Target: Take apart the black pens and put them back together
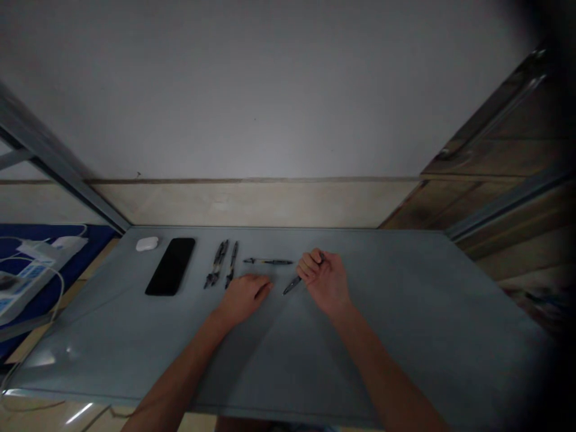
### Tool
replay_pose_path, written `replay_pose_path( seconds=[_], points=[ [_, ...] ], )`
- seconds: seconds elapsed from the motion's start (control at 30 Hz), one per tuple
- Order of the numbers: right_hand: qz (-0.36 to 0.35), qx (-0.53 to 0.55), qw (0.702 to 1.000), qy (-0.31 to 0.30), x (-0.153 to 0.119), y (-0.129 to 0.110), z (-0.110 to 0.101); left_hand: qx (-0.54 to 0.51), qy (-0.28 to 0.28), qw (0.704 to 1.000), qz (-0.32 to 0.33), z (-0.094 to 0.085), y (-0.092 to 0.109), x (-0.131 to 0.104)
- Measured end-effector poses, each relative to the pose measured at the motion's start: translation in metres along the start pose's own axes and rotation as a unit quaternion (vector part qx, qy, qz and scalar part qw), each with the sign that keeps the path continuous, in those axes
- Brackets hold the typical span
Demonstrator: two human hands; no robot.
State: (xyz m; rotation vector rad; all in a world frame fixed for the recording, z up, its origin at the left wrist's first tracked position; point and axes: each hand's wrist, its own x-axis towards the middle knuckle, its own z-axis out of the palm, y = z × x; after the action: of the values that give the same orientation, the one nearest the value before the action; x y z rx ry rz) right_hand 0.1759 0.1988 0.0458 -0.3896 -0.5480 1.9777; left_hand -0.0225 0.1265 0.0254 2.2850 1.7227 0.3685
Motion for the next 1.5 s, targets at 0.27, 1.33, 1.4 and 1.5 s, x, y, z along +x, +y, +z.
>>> replay_pose_path(
  seconds=[0.27, 1.33, 1.4, 1.5],
  points=[
    [0.009, 0.015, 1.0, -0.013, 0.0, 0.001, -0.002, -0.009, -0.01, 1.0, -0.007, -0.003, 0.0, 0.001],
    [-0.084, -0.217, 0.97, 0.063, 0.004, 0.03, -0.002, -0.096, 0.006, 0.995, 0.0, 0.007, 0.013, -0.003],
    [-0.114, -0.311, 0.939, 0.088, 0.006, 0.027, -0.009, -0.131, 0.049, 0.99, -0.024, 0.002, 0.009, -0.003],
    [-0.098, -0.415, 0.9, 0.091, 0.007, 0.024, -0.016, -0.193, 0.115, 0.972, -0.063, -0.01, 0.0, -0.003]
  ],
)
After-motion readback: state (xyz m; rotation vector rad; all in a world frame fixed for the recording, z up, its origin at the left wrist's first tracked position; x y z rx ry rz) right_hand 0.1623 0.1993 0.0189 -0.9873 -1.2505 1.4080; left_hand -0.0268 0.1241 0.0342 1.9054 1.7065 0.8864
